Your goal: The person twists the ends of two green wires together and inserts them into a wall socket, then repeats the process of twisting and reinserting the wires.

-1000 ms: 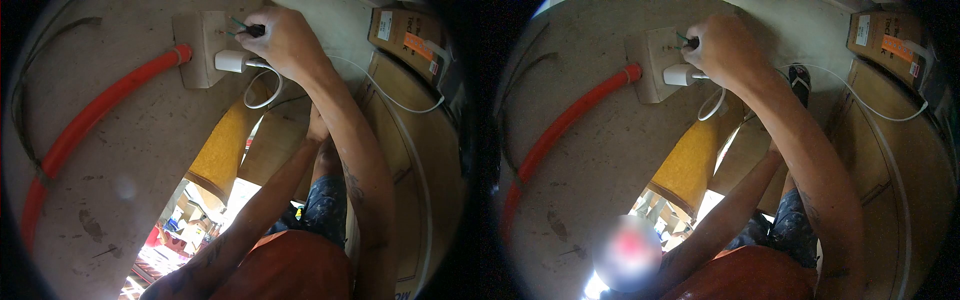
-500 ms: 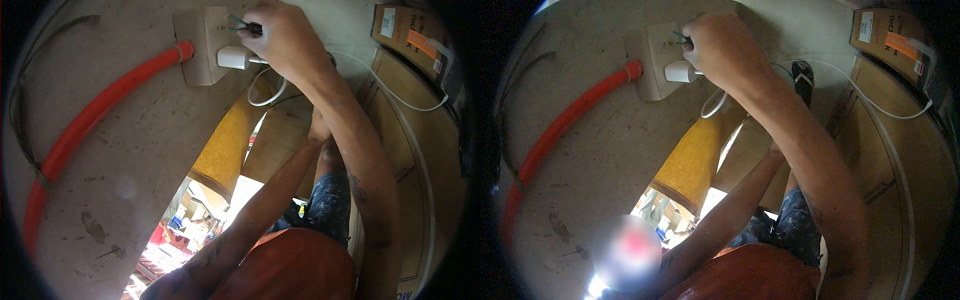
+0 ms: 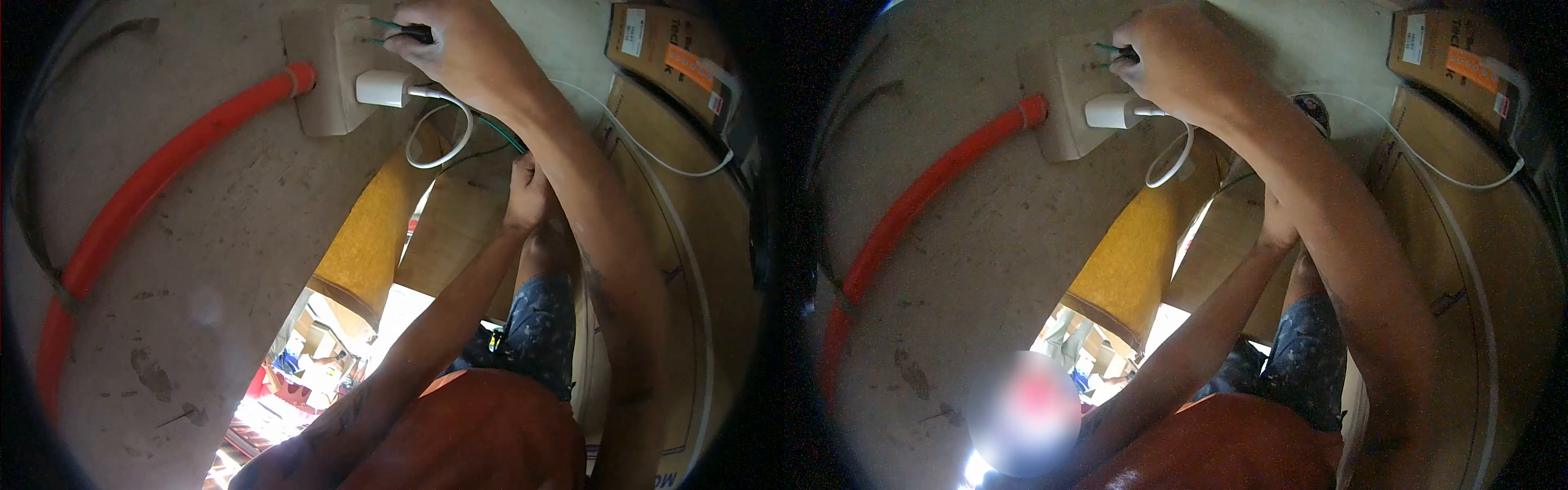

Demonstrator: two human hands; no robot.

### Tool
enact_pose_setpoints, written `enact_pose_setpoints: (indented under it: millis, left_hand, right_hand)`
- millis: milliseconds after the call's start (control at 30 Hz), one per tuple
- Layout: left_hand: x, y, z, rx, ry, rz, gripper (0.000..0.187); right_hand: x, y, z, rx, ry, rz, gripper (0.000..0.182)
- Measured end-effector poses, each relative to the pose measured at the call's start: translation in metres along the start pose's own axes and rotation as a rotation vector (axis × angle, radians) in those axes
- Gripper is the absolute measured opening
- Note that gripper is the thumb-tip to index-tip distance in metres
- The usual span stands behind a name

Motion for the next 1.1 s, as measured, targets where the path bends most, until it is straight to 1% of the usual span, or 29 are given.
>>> enact_pose_setpoints:
  millis: [33,100,133,200,233,300,333,400,433,500,533,600,667,733,800,833,867,900,967,1000,1067,1100]
  left_hand:
    - [-0.001,0.000,0.002,0.015,0.010,0.020,0.033]
    - [-0.001,-0.002,0.000,0.028,0.021,0.038,0.035]
    - [0.000,-0.005,0.000,0.031,0.032,0.020,0.035]
    - [-0.002,-0.005,0.006,0.036,0.038,0.000,0.035]
    - [-0.004,-0.002,0.009,0.043,0.016,0.013,0.036]
    - [-0.004,-0.004,0.008,0.043,-0.004,0.023,0.037]
    - [-0.003,-0.006,0.003,0.062,0.039,-0.009,0.037]
    - [0.002,-0.007,-0.009,0.083,0.080,-0.035,0.037]
    - [0.004,-0.005,-0.015,0.062,0.053,-0.037,0.038]
    - [0.005,-0.004,-0.016,0.038,0.025,-0.045,0.038]
    - [0.006,-0.002,-0.017,0.051,0.040,-0.044,0.039]
    - [0.008,-0.001,-0.014,0.064,0.053,-0.045,0.039]
    - [0.009,0.000,-0.012,0.096,0.011,-0.094,0.040]
    - [0.008,0.000,-0.010,0.082,0.028,-0.077,0.041]
    - [0.006,0.000,-0.009,0.066,0.047,-0.061,0.041]
    - [0.007,0.003,-0.009,0.103,-0.025,-0.018,0.041]
    - [0.009,0.005,-0.012,0.141,-0.099,0.027,0.042]
    - [0.009,0.005,-0.013,0.140,-0.100,0.028,0.042]
    - [0.010,0.006,-0.013,0.072,-0.053,0.030,0.043]
    - [0.010,0.007,-0.013,0.070,-0.054,0.032,0.043]
    - [0.013,0.009,-0.017,0.135,0.055,0.036,0.044]
    - [0.013,0.008,-0.020,0.135,0.051,0.035,0.044]
  right_hand:
    - [-0.001,0.000,0.000,0.000,0.000,-0.002,0.010]
    - [0.002,-0.002,-0.005,0.081,-0.075,0.132,0.011]
    - [0.004,-0.002,-0.006,0.081,-0.074,0.133,0.011]
    - [0.012,-0.001,-0.018,0.185,0.091,0.179,0.013]
    - [0.011,-0.001,-0.018,0.183,0.089,0.180,0.013]
    - [0.005,-0.004,-0.010,-0.035,0.059,-0.014,0.013]
    - [0.007,-0.005,-0.010,-0.032,0.056,-0.014,0.013]
    - [0.011,-0.006,-0.014,-0.142,-0.126,-0.077,0.015]
    - [0.005,-0.004,-0.009,-0.141,-0.131,-0.081,0.015]
    - [-0.001,-0.002,-0.005,0.026,0.103,0.001,0.017]
    - [-0.001,-0.001,0.000,0.025,0.103,0.004,0.017]
    - [0.003,0.000,-0.004,-0.034,-0.042,-0.041,0.019]
    - [0.000,-0.003,-0.003,-0.073,-0.071,-0.037,0.019]
    - [0.003,-0.004,-0.006,-0.113,-0.098,-0.031,0.019]
    - [0.014,-0.003,-0.018,-0.218,-0.152,-0.108,0.017]
    - [0.013,-0.002,-0.017,-0.218,-0.153,-0.108,0.017]
    - [0.011,-0.001,-0.016,-0.173,-0.130,-0.088,0.017]
    - [0.008,0.000,-0.014,-0.128,-0.106,-0.066,0.017]
    - [-0.001,-0.001,-0.007,-0.128,-0.128,-0.034,0.017]
    - [-0.002,-0.002,-0.006,-0.126,-0.141,-0.003,0.018]
    - [0.005,0.001,-0.007,-0.141,-0.181,-0.022,0.018]
    - [0.008,0.003,-0.008,-0.157,-0.221,-0.041,0.019]
Point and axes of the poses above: each hand's wrist, its own y-axis away from the middle knuckle, its own x-axis out of the back of the hand, z = x × y, the point moved 3 cm from there along -y, towards the middle knuckle, and after that the axes turned 10 degrees about x, right-handed, at the moved point
